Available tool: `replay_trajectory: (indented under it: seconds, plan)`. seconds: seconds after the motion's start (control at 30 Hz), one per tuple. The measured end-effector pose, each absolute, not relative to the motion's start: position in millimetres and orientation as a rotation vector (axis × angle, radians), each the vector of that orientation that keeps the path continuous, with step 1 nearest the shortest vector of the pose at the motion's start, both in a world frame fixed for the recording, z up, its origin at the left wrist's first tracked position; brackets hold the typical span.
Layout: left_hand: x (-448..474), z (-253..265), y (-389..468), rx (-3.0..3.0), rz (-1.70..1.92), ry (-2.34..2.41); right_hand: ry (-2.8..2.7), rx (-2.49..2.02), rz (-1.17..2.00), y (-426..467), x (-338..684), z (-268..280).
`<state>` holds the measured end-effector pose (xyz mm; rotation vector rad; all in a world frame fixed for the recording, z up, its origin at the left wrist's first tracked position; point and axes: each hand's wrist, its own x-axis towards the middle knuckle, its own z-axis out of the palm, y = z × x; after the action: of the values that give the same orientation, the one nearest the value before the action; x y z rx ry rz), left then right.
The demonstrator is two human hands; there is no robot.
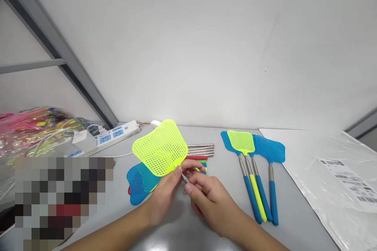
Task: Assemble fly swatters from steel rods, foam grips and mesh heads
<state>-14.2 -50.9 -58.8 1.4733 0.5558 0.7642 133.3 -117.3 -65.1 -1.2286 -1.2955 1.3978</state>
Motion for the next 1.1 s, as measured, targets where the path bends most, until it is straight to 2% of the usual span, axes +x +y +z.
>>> replay_trajectory:
  seconds: [0.27, 0.43, 0.5, 0.63, 0.67, 0.73, 0.8, 0.97, 1.1]
  plan:
    - [-10.6, -64.6, -44.2, 1.419, 0.682, 0.387, -0.892, -0.68, 1.895, -109.9, 134.4, -76.0]
    - [-11.6, -63.2, -46.1, 1.433, 0.712, 0.451, -0.982, -0.786, 1.944, -106.0, 142.4, -73.2]
    - [-12.3, -62.5, -47.7, 1.42, 0.74, 0.485, -1.214, -1.027, 1.699, -107.3, 142.3, -68.7]
    - [-14.9, -60.9, -51.2, 1.449, 0.819, 0.491, -1.666, -1.347, 0.761, -115.0, 137.2, -62.6]
    - [-15.6, -60.2, -51.8, 1.46, 0.837, 0.487, -1.714, -1.36, 0.619, -117.1, 135.9, -61.7]
    - [-16.1, -57.8, -51.7, 1.462, 0.866, 0.472, -1.751, -1.379, 0.529, -120.3, 134.3, -59.5]
    - [-14.6, -53.4, -49.5, 1.446, 0.88, 0.454, -1.693, -1.392, 0.686, -121.2, 134.1, -56.1]
    - [-1.3, -30.5, -39.5, 1.4, 0.912, 0.458, -1.118, -0.987, 1.622, -115.8, 139.7, -51.2]
    - [18.7, -4.0, -41.3, 1.392, 0.919, 0.426, -0.947, -0.725, 1.752, -113.6, 152.2, -47.0]
